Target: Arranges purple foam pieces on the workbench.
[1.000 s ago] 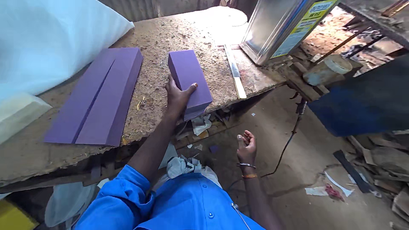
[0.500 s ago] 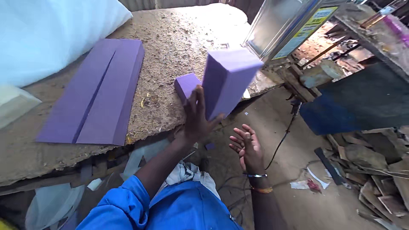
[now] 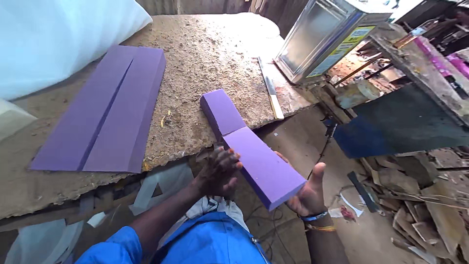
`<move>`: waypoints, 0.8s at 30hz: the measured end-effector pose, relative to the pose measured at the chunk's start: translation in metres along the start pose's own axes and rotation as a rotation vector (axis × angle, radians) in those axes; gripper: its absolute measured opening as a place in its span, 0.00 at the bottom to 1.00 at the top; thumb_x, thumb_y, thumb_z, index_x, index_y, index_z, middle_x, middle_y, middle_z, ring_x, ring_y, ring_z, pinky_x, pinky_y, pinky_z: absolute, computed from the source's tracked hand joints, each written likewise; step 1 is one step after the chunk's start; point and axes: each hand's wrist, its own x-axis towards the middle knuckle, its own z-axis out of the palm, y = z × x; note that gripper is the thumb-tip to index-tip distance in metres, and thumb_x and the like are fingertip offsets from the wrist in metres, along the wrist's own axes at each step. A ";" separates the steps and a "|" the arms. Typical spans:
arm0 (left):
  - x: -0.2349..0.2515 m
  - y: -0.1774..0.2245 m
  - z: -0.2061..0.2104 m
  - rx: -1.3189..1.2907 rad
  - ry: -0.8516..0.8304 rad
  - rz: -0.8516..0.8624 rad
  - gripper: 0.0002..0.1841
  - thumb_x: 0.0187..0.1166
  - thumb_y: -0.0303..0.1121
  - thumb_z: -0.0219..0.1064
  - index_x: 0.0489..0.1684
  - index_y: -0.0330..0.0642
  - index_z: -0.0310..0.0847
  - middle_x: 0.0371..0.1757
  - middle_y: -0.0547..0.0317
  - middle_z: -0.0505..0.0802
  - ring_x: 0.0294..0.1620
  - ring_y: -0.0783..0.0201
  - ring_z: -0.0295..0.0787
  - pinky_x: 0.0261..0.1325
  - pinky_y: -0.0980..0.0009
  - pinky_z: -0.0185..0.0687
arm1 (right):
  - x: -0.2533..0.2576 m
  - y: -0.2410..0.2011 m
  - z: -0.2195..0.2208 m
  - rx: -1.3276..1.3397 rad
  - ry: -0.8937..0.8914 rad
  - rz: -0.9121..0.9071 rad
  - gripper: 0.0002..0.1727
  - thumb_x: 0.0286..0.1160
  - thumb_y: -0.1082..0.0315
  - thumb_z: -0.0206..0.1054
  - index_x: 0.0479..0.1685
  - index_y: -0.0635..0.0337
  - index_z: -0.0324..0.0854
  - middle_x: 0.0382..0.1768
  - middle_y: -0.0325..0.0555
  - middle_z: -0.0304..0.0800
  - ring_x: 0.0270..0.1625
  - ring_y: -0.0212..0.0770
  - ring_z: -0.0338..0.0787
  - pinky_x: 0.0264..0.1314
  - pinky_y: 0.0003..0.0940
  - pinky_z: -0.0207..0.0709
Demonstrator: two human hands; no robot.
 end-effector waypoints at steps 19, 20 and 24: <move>0.122 -0.135 -0.011 0.213 -0.687 -0.488 0.35 0.81 0.75 0.40 0.88 0.84 0.63 0.96 0.60 0.59 0.97 0.49 0.44 0.94 0.38 0.30 | -0.025 0.038 0.003 -0.354 0.634 -0.312 0.27 0.83 0.57 0.56 0.79 0.55 0.72 0.49 0.57 0.92 0.45 0.47 0.96 0.41 0.42 0.93; 0.122 -0.135 -0.012 0.207 -0.685 -0.491 0.35 0.81 0.75 0.40 0.88 0.84 0.63 0.96 0.60 0.59 0.97 0.49 0.44 0.94 0.38 0.30 | -0.024 0.036 0.000 -0.354 0.627 -0.306 0.26 0.83 0.57 0.56 0.79 0.55 0.73 0.50 0.57 0.92 0.45 0.46 0.96 0.40 0.42 0.93; 0.120 -0.135 -0.010 0.200 -0.673 -0.503 0.35 0.80 0.76 0.40 0.88 0.85 0.63 0.96 0.60 0.58 0.97 0.49 0.43 0.94 0.38 0.29 | -0.020 0.033 -0.006 -0.340 0.617 -0.300 0.25 0.84 0.58 0.54 0.78 0.54 0.73 0.48 0.56 0.93 0.44 0.45 0.96 0.39 0.40 0.93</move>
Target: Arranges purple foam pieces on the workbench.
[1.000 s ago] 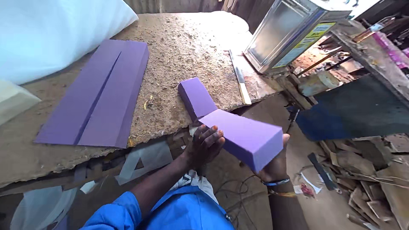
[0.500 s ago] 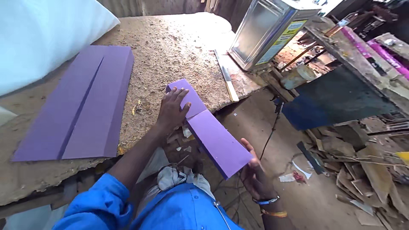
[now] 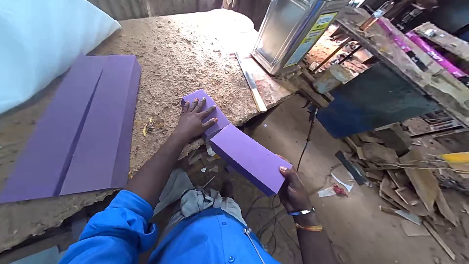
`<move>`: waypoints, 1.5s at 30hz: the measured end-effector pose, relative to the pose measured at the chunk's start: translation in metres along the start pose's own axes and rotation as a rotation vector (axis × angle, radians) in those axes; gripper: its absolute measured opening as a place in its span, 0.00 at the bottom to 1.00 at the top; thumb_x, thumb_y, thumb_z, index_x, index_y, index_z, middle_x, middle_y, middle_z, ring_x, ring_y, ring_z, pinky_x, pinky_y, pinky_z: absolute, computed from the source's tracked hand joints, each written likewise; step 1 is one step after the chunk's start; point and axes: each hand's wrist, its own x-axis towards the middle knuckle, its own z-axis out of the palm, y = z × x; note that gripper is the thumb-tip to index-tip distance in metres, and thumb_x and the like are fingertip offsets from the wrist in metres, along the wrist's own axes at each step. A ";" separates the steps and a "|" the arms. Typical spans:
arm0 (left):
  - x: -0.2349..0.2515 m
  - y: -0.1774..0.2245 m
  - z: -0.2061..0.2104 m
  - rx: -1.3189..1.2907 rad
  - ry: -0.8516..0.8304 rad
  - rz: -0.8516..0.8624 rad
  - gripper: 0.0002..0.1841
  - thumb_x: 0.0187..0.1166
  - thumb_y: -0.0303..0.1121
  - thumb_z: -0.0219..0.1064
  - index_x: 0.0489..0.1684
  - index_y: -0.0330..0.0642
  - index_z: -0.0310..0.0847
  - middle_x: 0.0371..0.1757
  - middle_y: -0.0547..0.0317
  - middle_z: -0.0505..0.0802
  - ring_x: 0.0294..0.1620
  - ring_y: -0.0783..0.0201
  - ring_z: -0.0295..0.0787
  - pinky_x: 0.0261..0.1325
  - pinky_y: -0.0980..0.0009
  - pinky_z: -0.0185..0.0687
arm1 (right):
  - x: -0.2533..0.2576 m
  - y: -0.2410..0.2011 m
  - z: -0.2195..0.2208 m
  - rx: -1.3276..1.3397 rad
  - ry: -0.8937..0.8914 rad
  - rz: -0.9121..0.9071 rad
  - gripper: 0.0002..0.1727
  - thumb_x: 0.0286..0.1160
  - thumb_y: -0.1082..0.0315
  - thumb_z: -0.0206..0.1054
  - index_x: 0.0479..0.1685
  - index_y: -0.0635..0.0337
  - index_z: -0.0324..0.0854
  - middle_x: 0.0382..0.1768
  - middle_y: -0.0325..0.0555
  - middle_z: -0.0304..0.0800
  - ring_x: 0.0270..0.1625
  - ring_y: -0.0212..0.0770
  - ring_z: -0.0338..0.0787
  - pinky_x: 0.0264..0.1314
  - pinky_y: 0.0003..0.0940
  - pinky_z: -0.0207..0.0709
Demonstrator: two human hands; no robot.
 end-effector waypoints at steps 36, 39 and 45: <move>0.001 -0.004 0.003 -0.038 -0.011 0.016 0.35 0.80 0.77 0.40 0.89 0.86 0.60 0.97 0.59 0.54 0.98 0.49 0.40 0.94 0.37 0.25 | 0.095 0.022 -0.088 0.235 -0.105 -0.052 0.17 0.74 0.58 0.49 0.46 0.44 0.86 0.38 0.34 0.96 0.42 0.30 0.95 0.43 0.35 0.91; 0.001 -0.004 0.003 -0.047 -0.016 0.008 0.36 0.80 0.77 0.40 0.89 0.86 0.61 0.98 0.60 0.53 0.98 0.49 0.38 0.94 0.38 0.25 | 0.088 0.040 -0.079 0.253 -0.083 -0.065 0.14 0.65 0.59 0.55 0.43 0.45 0.86 0.37 0.35 0.95 0.40 0.31 0.94 0.40 0.35 0.91; 0.001 -0.006 0.004 -0.074 -0.005 0.019 0.35 0.81 0.75 0.42 0.89 0.85 0.61 0.97 0.58 0.53 0.98 0.50 0.37 0.94 0.38 0.23 | 0.070 0.100 -0.064 0.312 -0.063 -0.039 0.15 0.56 0.67 0.57 0.42 0.48 0.85 0.36 0.37 0.94 0.37 0.32 0.93 0.35 0.33 0.89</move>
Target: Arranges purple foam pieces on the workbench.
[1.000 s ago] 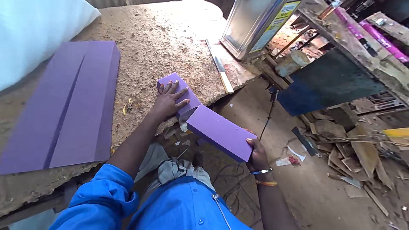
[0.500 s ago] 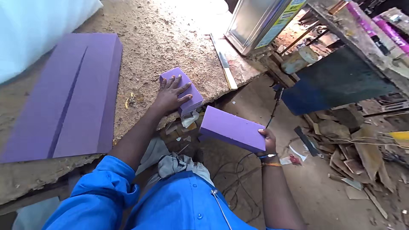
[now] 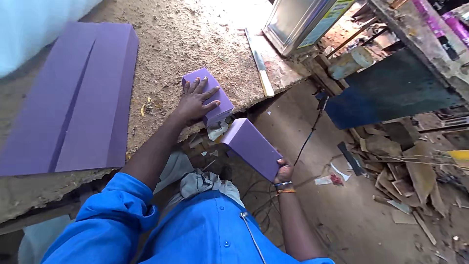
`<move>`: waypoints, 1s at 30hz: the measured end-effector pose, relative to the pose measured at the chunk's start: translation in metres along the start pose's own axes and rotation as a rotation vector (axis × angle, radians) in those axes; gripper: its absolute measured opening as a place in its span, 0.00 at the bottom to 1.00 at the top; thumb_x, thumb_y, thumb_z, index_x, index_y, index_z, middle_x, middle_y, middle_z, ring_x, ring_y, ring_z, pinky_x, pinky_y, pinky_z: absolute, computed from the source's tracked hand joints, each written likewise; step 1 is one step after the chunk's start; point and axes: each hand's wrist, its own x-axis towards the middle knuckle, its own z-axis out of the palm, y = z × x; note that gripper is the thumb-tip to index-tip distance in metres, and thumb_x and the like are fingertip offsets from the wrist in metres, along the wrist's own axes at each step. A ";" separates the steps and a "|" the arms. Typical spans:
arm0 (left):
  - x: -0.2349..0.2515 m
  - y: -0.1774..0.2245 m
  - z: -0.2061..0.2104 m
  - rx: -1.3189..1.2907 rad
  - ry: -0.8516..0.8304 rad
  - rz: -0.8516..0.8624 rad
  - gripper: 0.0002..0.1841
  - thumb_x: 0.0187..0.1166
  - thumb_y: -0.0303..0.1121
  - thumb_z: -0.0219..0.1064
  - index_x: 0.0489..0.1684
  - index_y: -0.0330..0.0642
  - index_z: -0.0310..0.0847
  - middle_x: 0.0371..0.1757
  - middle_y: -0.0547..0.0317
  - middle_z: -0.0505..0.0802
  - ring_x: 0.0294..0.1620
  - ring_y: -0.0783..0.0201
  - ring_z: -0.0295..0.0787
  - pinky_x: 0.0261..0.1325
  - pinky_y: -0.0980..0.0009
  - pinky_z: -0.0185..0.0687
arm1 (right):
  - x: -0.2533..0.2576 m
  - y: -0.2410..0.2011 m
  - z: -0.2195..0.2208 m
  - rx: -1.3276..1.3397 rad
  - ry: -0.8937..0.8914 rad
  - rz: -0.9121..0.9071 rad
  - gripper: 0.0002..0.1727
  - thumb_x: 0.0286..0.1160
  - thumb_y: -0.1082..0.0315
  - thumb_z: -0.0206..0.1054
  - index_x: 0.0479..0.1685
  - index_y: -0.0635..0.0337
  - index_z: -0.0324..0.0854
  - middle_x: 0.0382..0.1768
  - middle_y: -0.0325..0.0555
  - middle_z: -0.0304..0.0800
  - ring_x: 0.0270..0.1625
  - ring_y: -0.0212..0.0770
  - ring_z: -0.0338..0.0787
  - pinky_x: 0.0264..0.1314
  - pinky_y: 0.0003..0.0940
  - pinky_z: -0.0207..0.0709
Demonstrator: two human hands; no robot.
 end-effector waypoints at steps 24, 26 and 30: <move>0.001 0.007 -0.014 0.006 -0.092 -0.030 0.37 0.81 0.73 0.47 0.91 0.76 0.60 0.98 0.53 0.48 0.98 0.45 0.30 0.91 0.32 0.18 | 0.004 0.116 0.021 0.161 0.068 0.038 0.16 0.64 0.64 0.49 0.40 0.39 0.82 0.34 0.28 0.90 0.37 0.25 0.90 0.36 0.28 0.85; 0.002 0.008 -0.016 0.010 -0.109 -0.050 0.37 0.81 0.73 0.47 0.92 0.78 0.59 0.98 0.55 0.47 0.98 0.46 0.29 0.92 0.33 0.19 | 0.012 0.120 0.024 0.211 0.106 0.029 0.15 0.62 0.66 0.48 0.38 0.42 0.81 0.33 0.30 0.91 0.36 0.27 0.90 0.36 0.29 0.85; 0.002 0.010 -0.016 0.020 -0.123 -0.065 0.38 0.81 0.73 0.47 0.92 0.77 0.59 0.99 0.55 0.46 0.98 0.46 0.28 0.92 0.34 0.19 | 0.020 0.129 0.024 0.257 0.107 -0.005 0.15 0.62 0.66 0.48 0.36 0.44 0.82 0.33 0.31 0.90 0.36 0.28 0.90 0.36 0.29 0.85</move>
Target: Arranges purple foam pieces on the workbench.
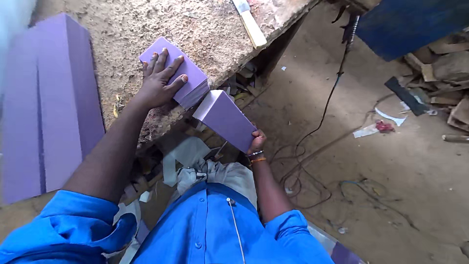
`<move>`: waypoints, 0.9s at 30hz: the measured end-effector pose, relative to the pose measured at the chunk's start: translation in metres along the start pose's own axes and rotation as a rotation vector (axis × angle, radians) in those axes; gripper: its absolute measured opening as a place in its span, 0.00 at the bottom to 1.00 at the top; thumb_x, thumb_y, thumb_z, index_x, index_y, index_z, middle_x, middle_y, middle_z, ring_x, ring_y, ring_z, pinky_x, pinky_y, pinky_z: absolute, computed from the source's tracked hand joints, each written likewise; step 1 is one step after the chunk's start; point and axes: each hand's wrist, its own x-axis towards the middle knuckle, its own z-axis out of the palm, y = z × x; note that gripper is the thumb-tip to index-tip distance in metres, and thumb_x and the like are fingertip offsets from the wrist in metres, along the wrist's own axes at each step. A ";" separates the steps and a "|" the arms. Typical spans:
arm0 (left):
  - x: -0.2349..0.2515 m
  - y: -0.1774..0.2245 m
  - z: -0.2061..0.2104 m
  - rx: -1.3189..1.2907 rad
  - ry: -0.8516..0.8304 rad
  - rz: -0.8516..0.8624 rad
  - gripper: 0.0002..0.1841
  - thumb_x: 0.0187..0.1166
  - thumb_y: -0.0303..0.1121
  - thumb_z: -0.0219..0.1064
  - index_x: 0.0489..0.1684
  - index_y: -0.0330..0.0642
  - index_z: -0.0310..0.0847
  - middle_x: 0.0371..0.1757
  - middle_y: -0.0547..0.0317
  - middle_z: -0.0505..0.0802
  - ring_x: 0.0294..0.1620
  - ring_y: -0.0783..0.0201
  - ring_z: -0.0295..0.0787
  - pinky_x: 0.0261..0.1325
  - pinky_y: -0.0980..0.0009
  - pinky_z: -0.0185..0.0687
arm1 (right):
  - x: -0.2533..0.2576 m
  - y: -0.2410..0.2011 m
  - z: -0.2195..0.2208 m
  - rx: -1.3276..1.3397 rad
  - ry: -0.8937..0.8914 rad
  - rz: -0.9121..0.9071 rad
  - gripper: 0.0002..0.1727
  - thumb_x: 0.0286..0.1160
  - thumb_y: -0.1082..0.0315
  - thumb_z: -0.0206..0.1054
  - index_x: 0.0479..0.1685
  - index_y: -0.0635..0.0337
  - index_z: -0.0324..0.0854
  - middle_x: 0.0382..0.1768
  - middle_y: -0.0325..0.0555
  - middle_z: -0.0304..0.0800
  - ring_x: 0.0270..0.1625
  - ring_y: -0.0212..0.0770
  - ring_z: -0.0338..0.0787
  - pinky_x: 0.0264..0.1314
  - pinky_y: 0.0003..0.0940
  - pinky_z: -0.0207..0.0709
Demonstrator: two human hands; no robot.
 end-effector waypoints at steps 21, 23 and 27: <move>0.001 0.000 0.000 0.018 -0.013 -0.002 0.38 0.81 0.73 0.45 0.93 0.76 0.56 0.99 0.55 0.45 0.99 0.47 0.27 0.92 0.34 0.17 | 0.002 0.004 0.007 0.059 -0.073 -0.020 0.13 0.62 0.67 0.49 0.37 0.44 0.79 0.34 0.31 0.89 0.39 0.27 0.90 0.39 0.28 0.85; 0.001 0.000 -0.001 0.013 -0.015 -0.003 0.38 0.81 0.73 0.45 0.93 0.76 0.56 0.99 0.56 0.45 0.99 0.47 0.26 0.92 0.34 0.16 | 0.000 0.003 0.011 0.033 -0.049 -0.021 0.14 0.62 0.67 0.48 0.37 0.44 0.79 0.34 0.31 0.90 0.38 0.28 0.90 0.38 0.29 0.85; 0.001 -0.001 0.002 0.006 0.004 0.009 0.38 0.82 0.73 0.46 0.93 0.76 0.57 0.99 0.55 0.46 0.99 0.47 0.27 0.92 0.34 0.16 | -0.002 0.003 0.016 -0.013 -0.015 -0.034 0.15 0.62 0.68 0.46 0.37 0.44 0.79 0.34 0.31 0.90 0.38 0.28 0.90 0.37 0.29 0.85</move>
